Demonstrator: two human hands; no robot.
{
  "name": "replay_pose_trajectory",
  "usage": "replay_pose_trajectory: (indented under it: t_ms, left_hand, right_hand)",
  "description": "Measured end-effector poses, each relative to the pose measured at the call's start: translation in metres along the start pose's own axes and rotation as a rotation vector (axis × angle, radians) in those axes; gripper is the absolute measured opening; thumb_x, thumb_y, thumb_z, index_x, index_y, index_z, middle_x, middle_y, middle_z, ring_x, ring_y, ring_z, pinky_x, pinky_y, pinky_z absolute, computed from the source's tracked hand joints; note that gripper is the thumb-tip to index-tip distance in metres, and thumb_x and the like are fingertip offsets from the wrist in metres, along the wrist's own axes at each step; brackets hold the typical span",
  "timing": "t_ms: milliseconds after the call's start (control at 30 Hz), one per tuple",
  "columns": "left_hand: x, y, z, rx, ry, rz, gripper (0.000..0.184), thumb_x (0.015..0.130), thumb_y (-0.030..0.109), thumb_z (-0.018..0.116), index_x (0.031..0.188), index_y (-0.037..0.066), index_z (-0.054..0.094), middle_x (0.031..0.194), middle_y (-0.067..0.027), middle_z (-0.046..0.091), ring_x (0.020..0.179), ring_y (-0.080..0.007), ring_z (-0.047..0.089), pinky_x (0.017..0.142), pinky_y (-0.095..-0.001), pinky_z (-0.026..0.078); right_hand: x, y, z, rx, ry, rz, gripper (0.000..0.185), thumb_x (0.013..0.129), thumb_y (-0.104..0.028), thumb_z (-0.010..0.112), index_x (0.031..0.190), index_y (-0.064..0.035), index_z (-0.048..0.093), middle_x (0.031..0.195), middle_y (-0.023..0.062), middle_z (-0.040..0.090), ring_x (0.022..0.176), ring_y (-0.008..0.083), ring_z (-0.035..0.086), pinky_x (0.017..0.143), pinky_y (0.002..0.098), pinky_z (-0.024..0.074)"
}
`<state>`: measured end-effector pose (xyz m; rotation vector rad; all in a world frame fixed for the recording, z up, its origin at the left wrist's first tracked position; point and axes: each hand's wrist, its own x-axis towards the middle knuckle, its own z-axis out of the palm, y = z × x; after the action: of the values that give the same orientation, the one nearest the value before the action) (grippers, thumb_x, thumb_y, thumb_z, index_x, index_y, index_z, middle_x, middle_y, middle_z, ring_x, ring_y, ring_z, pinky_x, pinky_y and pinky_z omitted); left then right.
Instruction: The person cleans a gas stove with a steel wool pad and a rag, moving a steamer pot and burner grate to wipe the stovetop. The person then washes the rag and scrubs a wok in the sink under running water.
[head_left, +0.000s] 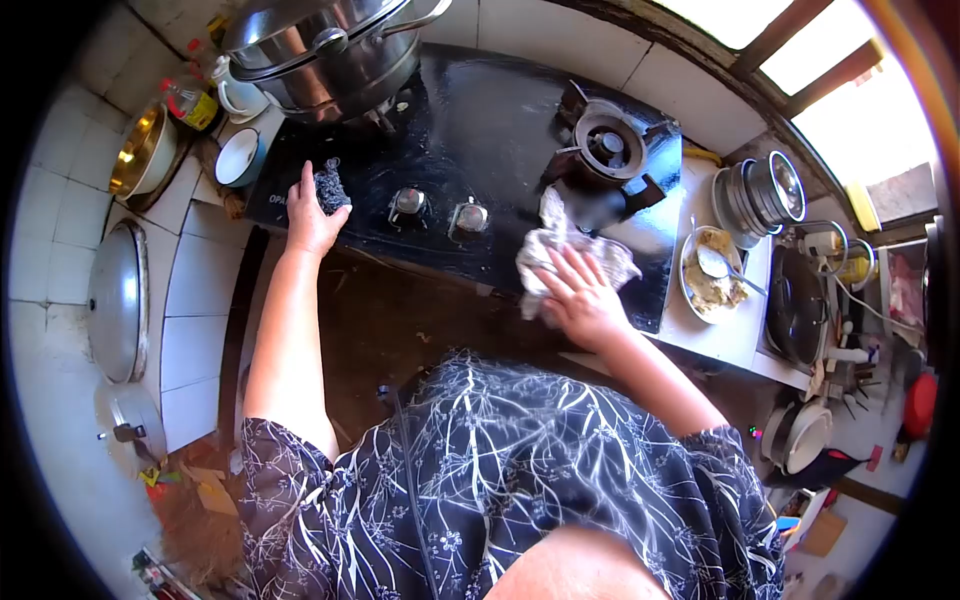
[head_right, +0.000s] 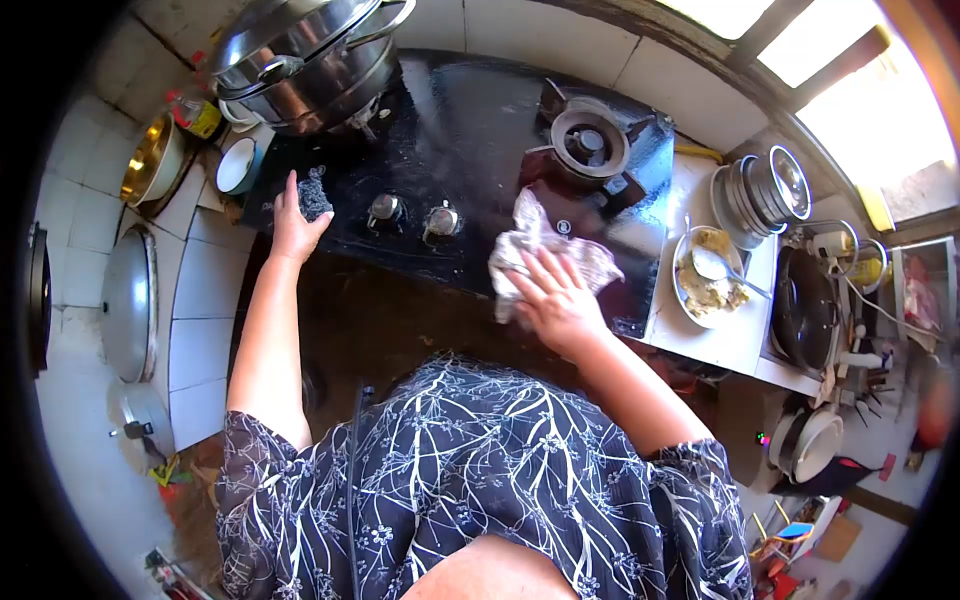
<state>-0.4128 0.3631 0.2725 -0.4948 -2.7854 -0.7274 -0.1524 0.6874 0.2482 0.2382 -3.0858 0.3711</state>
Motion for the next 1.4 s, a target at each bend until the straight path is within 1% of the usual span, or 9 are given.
replay_pose_trajectory:
  t_ms: [167, 300, 533, 700, 967, 1100, 1200, 1333, 1400]
  left_hand:
    - [0.006, -0.005, 0.012, 0.057, 0.032, 0.135, 0.096, 0.065, 0.024, 0.078, 0.14, 0.009, 0.02, 0.134, -0.0269, 0.032, 0.124, -0.0394, 0.034, 0.103, -0.0405, 0.03]
    - [-0.002, 0.007, 0.001, 0.126, 0.104, 0.205, 0.096, 0.066, 0.033, 0.077, 0.14, 0.01, 0.021, 0.141, -0.0269, 0.021, 0.13, -0.0414, 0.022, 0.106, -0.0461, 0.023]
    - [-0.031, 0.032, -0.009, -0.048, 0.172, 0.294, 0.088, 0.07, 0.025, 0.076, 0.139, 0.007, 0.025, 0.141, -0.0274, 0.019, 0.13, -0.0412, 0.023, 0.105, -0.0453, 0.023]
    - [-0.048, 0.011, -0.022, -0.079, 0.193, 0.274, 0.083, 0.072, 0.023, 0.074, 0.138, 0.005, 0.026, 0.14, -0.0296, 0.02, 0.13, -0.0427, 0.023, 0.105, -0.0473, 0.025]
    - [-0.094, -0.078, -0.06, 0.128, 0.271, 0.063, 0.079, 0.076, 0.025, 0.071, 0.138, 0.006, 0.027, 0.14, -0.0268, 0.023, 0.129, -0.0412, 0.026, 0.105, -0.048, 0.024]
    - [-0.119, -0.105, -0.073, 0.093, 0.262, -0.057, 0.078, 0.078, 0.025, 0.069, 0.14, 0.009, 0.024, 0.143, -0.0246, 0.018, 0.133, -0.0385, 0.02, 0.106, -0.0469, 0.022]
    - [-0.14, -0.124, -0.076, 0.117, 0.258, -0.101, 0.079, 0.079, 0.024, 0.069, 0.14, 0.009, 0.022, 0.144, -0.0235, 0.016, 0.134, -0.0372, 0.018, 0.107, -0.0461, 0.02]
    - [-0.158, -0.127, -0.075, 0.147, 0.194, -0.309, 0.08, 0.079, 0.023, 0.068, 0.141, 0.009, 0.02, 0.146, -0.0221, 0.012, 0.135, -0.0359, 0.015, 0.109, -0.0454, 0.018]
    - [-0.167, -0.127, -0.068, 0.132, 0.209, -0.327, 0.079, 0.079, 0.024, 0.067, 0.14, 0.007, 0.021, 0.145, -0.0231, 0.014, 0.134, -0.0369, 0.017, 0.108, -0.0455, 0.018]
  right_hand:
    - [-0.048, 0.035, -0.008, -0.085, -0.02, 0.44, 0.06, 0.084, -0.047, 0.049, 0.136, -0.0207, 0.038, 0.148, 0.0077, 0.021, 0.138, 0.0363, 0.004, 0.103, 0.0638, 0.0011]
    - [-0.012, 0.017, -0.006, -0.03, 0.027, 0.623, 0.067, 0.083, -0.049, 0.049, 0.14, -0.0202, 0.03, 0.149, 0.0122, 0.015, 0.136, 0.0408, 0.002, 0.104, 0.0619, 0.003]
    - [0.06, -0.064, 0.026, 0.024, 0.074, 0.154, 0.08, 0.079, -0.059, 0.05, 0.139, -0.01, 0.03, 0.145, 0.0213, 0.019, 0.135, 0.0435, 0.006, 0.107, 0.0566, 0.0036]
    - [0.048, -0.055, 0.041, -0.12, 0.235, 0.058, 0.058, 0.078, -0.013, 0.048, 0.134, -0.0087, 0.036, 0.14, 0.0211, 0.031, 0.132, 0.039, 0.026, 0.107, 0.0507, 0.0205]
    - [-0.093, 0.041, 0.034, -0.232, 0.231, 0.376, 0.063, 0.072, -0.003, 0.052, 0.133, -0.0108, 0.038, 0.138, 0.0182, 0.036, 0.131, 0.034, 0.03, 0.107, 0.0481, 0.0221]
    - [-0.129, 0.057, 0.004, -0.099, 0.174, 0.371, 0.06, 0.065, 0.004, 0.057, 0.124, -0.0057, 0.048, 0.127, 0.0195, 0.046, 0.124, 0.0367, 0.038, 0.102, 0.0375, 0.0339]
    - [-0.143, 0.057, -0.014, 0.259, 0.414, 0.55, 0.053, 0.064, 0.011, 0.048, 0.111, -0.0087, 0.06, 0.112, 0.0176, 0.058, 0.111, 0.0313, 0.053, 0.096, 0.0359, 0.0403]
    - [-0.114, 0.054, -0.018, 0.939, 0.855, 0.772, 0.057, 0.071, 0.015, 0.042, 0.123, -0.0059, 0.052, 0.114, 0.0162, 0.057, 0.111, 0.0276, 0.053, 0.097, 0.0307, 0.0387]
    - [-0.095, 0.058, -0.017, 0.534, 0.634, 0.702, 0.058, 0.076, 0.0, 0.054, 0.132, -0.0103, 0.043, 0.13, 0.0195, 0.043, 0.123, 0.0315, 0.039, 0.103, 0.035, 0.0313]
